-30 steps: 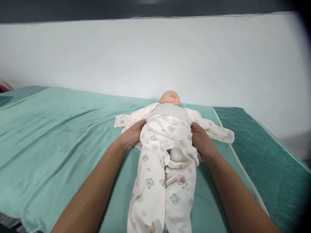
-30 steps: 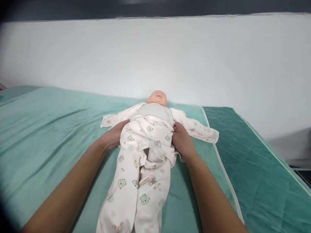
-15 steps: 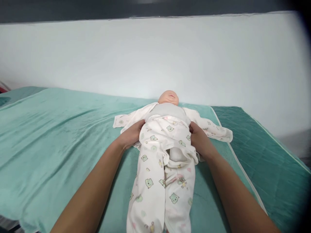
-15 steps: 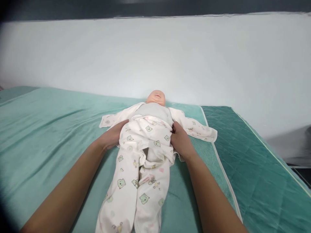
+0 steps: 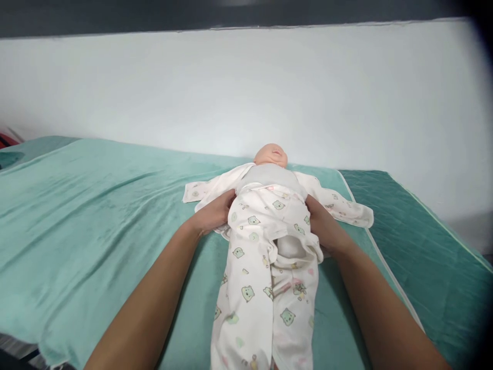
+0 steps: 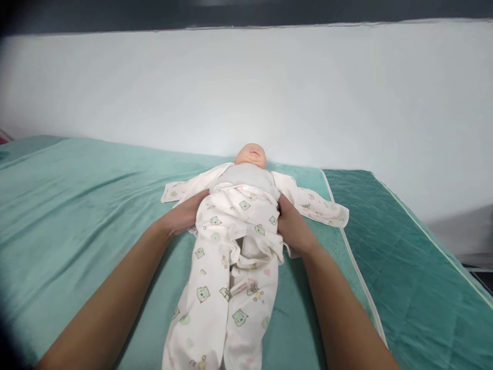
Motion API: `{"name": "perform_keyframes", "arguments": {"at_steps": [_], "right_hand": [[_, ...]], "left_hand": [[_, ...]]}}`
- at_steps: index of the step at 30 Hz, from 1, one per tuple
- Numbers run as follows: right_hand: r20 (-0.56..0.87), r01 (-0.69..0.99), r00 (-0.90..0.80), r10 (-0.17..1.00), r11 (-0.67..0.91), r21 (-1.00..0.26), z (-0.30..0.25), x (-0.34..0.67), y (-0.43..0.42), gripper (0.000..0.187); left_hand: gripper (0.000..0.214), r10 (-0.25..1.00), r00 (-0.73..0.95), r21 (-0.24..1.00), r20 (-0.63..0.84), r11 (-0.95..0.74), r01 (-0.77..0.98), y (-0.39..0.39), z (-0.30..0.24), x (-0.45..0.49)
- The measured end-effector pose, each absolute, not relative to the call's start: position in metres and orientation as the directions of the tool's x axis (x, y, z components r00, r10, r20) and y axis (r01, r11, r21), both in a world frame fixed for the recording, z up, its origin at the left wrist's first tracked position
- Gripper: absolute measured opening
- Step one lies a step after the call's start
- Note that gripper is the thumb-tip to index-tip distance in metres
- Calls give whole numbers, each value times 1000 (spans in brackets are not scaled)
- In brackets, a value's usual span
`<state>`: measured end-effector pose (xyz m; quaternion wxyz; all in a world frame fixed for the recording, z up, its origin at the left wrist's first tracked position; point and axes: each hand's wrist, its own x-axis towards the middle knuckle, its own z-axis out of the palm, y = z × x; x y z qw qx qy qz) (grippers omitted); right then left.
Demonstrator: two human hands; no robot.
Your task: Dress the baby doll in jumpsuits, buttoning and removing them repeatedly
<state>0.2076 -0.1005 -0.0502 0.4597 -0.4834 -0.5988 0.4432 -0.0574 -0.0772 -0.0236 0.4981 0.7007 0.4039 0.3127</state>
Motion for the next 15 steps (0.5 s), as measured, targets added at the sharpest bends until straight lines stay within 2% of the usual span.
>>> {"name": "perform_keyframes", "arguments": {"at_steps": [5, 12, 15], "right_hand": [[69, 170, -114, 991, 88, -982, -49, 207, -102, 57], [7, -57, -40, 999, 5, -998, -55, 199, -100, 43], [-9, -30, 20, 1000, -9, -1000, -51, 195, -100, 39]], "left_hand": [[38, 916, 391, 937, 86, -207, 281, -82, -27, -55], [33, 930, 352, 955, 109, -196, 224, -82, -31, -48], [28, 947, 319, 978, 29, -93, 188, -79, -35, -47]]}}
